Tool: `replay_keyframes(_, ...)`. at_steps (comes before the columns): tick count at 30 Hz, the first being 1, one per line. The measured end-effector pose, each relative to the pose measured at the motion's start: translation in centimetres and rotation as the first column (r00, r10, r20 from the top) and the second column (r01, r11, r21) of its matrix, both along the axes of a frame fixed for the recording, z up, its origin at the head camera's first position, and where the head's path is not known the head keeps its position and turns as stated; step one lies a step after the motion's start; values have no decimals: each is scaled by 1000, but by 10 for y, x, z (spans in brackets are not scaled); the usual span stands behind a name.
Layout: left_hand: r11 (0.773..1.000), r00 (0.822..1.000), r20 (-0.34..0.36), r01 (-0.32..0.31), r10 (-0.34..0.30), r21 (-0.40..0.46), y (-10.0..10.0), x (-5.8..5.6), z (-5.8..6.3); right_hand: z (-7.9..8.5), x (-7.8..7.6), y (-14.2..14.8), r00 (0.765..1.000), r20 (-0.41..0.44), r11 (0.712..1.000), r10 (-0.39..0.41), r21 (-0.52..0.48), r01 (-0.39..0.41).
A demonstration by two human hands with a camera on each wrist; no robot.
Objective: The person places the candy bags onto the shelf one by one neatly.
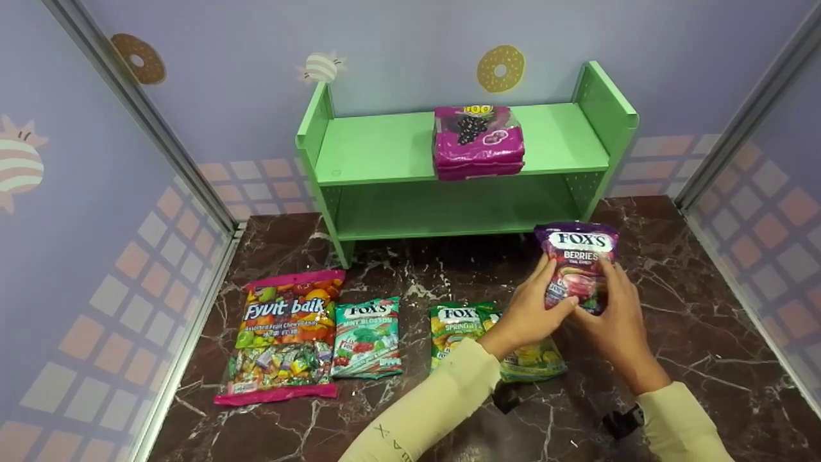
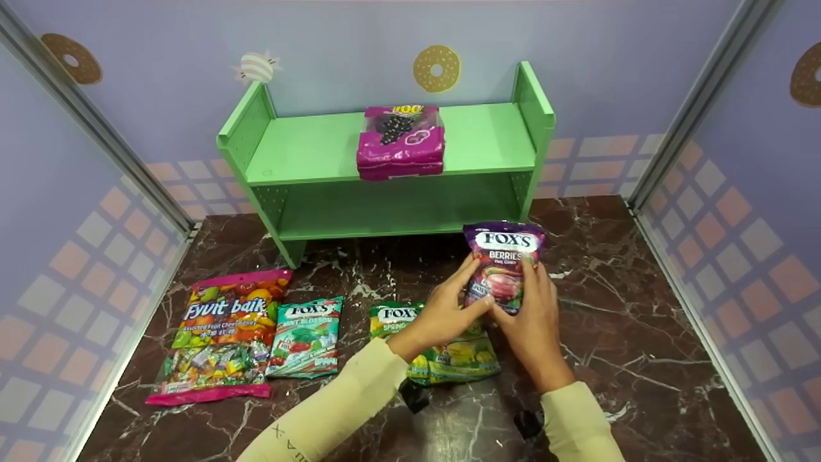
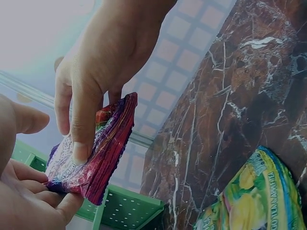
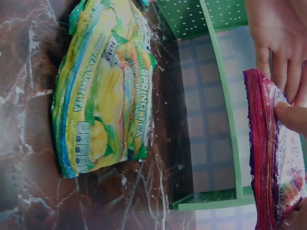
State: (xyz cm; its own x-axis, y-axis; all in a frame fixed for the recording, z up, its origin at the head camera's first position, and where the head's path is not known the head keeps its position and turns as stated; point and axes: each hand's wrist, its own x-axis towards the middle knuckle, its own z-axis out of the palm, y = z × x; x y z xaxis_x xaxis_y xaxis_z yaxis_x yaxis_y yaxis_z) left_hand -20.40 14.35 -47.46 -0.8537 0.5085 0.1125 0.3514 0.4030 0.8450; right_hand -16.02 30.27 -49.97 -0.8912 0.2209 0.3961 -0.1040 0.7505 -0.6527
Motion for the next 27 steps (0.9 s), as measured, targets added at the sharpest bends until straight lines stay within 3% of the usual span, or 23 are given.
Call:
replay_keyframes(18,999,1000,1,9,-9,36,-7,-8,20,18,-12,-3,996,-86,999,22,25,-20)
replay_keyframes(27,998,1000,-28,9,-7,55,-8,-11,29,28,-14,-2,998,-48,998,41,51,-39)
